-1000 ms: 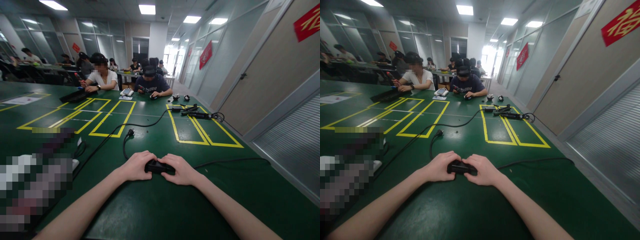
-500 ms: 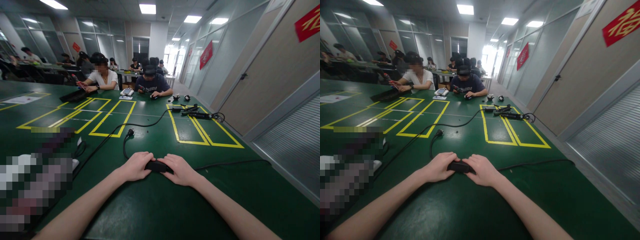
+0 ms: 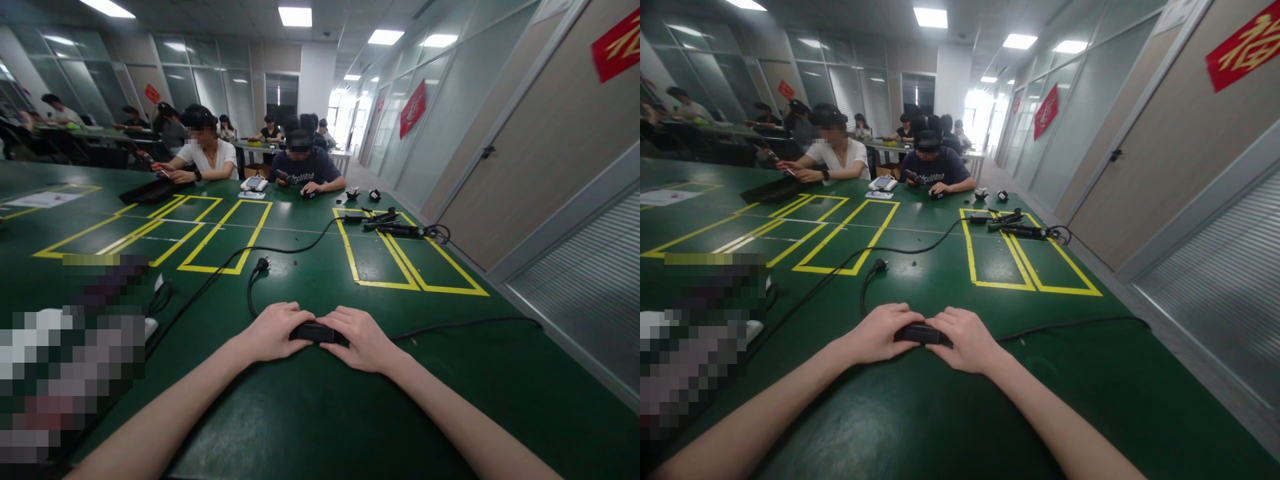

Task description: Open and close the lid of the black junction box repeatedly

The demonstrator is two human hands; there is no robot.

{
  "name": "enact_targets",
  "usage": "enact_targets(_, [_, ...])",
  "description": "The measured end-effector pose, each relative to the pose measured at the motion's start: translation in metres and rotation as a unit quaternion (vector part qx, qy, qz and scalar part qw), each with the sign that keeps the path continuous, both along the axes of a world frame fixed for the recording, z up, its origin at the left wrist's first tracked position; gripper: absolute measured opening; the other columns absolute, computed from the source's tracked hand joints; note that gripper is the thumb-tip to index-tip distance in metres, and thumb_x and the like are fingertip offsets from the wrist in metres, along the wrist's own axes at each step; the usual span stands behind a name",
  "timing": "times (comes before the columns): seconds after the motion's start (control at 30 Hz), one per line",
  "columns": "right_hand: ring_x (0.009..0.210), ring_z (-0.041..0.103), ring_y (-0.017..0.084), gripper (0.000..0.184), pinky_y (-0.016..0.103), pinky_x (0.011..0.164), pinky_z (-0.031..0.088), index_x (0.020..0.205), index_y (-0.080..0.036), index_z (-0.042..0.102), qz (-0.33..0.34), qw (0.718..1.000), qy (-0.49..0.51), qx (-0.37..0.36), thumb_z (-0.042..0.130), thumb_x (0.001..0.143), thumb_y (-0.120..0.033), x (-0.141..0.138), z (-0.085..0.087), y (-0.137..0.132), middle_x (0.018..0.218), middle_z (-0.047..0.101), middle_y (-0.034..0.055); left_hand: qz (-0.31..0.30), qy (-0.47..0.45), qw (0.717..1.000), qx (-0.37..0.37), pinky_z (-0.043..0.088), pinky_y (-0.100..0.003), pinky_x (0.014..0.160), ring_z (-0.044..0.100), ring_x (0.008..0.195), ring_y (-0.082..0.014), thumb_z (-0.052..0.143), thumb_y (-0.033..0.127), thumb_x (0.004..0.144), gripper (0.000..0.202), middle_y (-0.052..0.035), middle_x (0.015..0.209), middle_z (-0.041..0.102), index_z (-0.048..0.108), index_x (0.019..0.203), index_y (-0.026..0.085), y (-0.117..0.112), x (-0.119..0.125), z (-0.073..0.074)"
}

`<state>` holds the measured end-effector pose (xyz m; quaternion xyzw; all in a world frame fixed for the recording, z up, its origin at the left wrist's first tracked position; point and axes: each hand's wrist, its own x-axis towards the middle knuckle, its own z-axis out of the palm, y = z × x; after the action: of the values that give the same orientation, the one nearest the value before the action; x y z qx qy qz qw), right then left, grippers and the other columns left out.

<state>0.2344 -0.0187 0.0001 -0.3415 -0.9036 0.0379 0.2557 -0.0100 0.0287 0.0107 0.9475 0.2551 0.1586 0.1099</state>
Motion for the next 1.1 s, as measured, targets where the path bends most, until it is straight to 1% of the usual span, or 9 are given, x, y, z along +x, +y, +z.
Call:
enact_targets(0.07, [0.087,0.068,0.025,0.027,0.037,0.075,0.055,0.119,-0.017,0.066,-0.007,1.000,0.001,-0.003,0.068,0.095,-0.029,-0.0003,-0.0014,-0.0002,0.102,0.076,0.0102,-0.009,0.002,1.000,0.002,0.050,-0.030,0.078,0.067,0.085,-0.0217,0.069,0.033,0.094,0.027,-0.0043,0.095,0.070,0.069,0.119,0.022,-0.0002,-0.0005,0.0012])
enact_targets(0.2, [0.092,0.071,0.026,0.033,0.038,0.078,0.057,0.124,-0.017,0.064,-0.004,1.000,0.011,0.023,0.067,0.096,-0.034,-0.0011,-0.0030,-0.0008,0.109,0.076,0.0121,-0.015,0.010,1.000,0.001,0.050,-0.030,0.080,0.067,0.084,-0.0212,0.067,0.033,0.096,0.022,-0.0042,0.091,0.070,0.072,0.113,0.021,-0.0007,-0.0013,0.0024])
enact_targets(0.37, [0.090,0.074,0.025,0.026,0.037,0.077,0.058,0.123,-0.018,0.065,-0.016,0.999,0.000,0.032,0.063,0.100,-0.031,-0.0014,-0.0029,-0.0021,0.107,0.078,0.0115,-0.004,-0.015,1.000,0.006,0.053,-0.033,0.087,0.069,0.096,-0.0239,0.069,0.038,0.094,0.039,-0.0080,0.107,0.072,0.067,0.128,0.020,0.0002,-0.0011,0.0006])
enact_targets(0.53, [0.089,0.074,0.026,0.031,0.039,0.076,0.059,0.124,-0.018,0.065,0.000,0.999,0.011,0.045,0.068,0.097,-0.033,-0.0015,-0.0023,-0.0009,0.106,0.078,0.0116,-0.009,-0.002,1.000,-0.005,0.053,-0.033,0.084,0.069,0.089,-0.0229,0.068,0.036,0.095,0.025,-0.0057,0.096,0.072,0.073,0.114,0.020,0.0000,-0.0007,0.0021])
enact_targets(0.63, [0.086,0.074,0.026,0.025,0.039,0.074,0.059,0.122,-0.017,0.066,-0.004,0.999,0.005,0.053,0.063,0.100,-0.028,-0.0022,-0.0027,-0.0008,0.104,0.078,0.0122,-0.011,-0.020,1.000,0.001,0.053,-0.034,0.087,0.069,0.095,-0.0241,0.070,0.039,0.093,0.031,-0.0068,0.102,0.073,0.071,0.118,0.021,-0.0004,-0.0008,0.0025])
enact_targets(0.8, [0.096,0.075,0.025,0.031,0.038,0.082,0.061,0.130,-0.021,0.062,0.019,0.996,0.047,0.072,0.064,0.100,-0.028,-0.0029,-0.0034,-0.0005,0.111,0.078,0.0123,-0.015,-0.034,0.999,0.016,0.054,-0.034,0.087,0.070,0.092,-0.0229,0.064,0.040,0.097,0.029,-0.0076,0.098,0.074,0.071,0.116,0.019,-0.0004,-0.0006,-0.0013])
enact_targets(0.9, [0.093,0.075,0.025,0.027,0.037,0.079,0.061,0.128,-0.020,0.061,0.028,0.994,0.060,0.084,0.060,0.100,-0.024,-0.0033,-0.0029,-0.0004,0.107,0.078,0.0117,-0.018,-0.045,0.998,0.027,0.054,-0.035,0.090,0.071,0.098,-0.0244,0.067,0.043,0.095,0.037,-0.0089,0.107,0.076,0.068,0.123,0.019,-0.0004,0.0000,-0.0036])
enact_targets(1.03, [0.095,0.073,0.026,0.031,0.040,0.081,0.061,0.125,-0.021,0.061,0.029,0.992,0.086,0.088,0.067,0.096,-0.027,-0.0039,-0.0030,-0.0003,0.107,0.075,0.0124,-0.026,-0.046,0.998,0.033,0.054,-0.035,0.086,0.072,0.092,-0.0233,0.064,0.038,0.097,0.028,-0.0083,0.101,0.076,0.070,0.116,0.018,-0.0011,0.0007,-0.0051])
enact_targets(1.1, [0.095,0.072,0.026,0.030,0.039,0.080,0.061,0.123,-0.022,0.063,0.023,0.992,0.098,0.075,0.068,0.094,-0.024,-0.0044,-0.0041,-0.0004,0.105,0.074,0.0116,-0.025,-0.054,0.998,0.038,0.055,-0.035,0.087,0.073,0.093,-0.0238,0.065,0.037,0.096,0.029,-0.0090,0.103,0.077,0.069,0.118,0.018,-0.0015,0.0009,-0.0053])
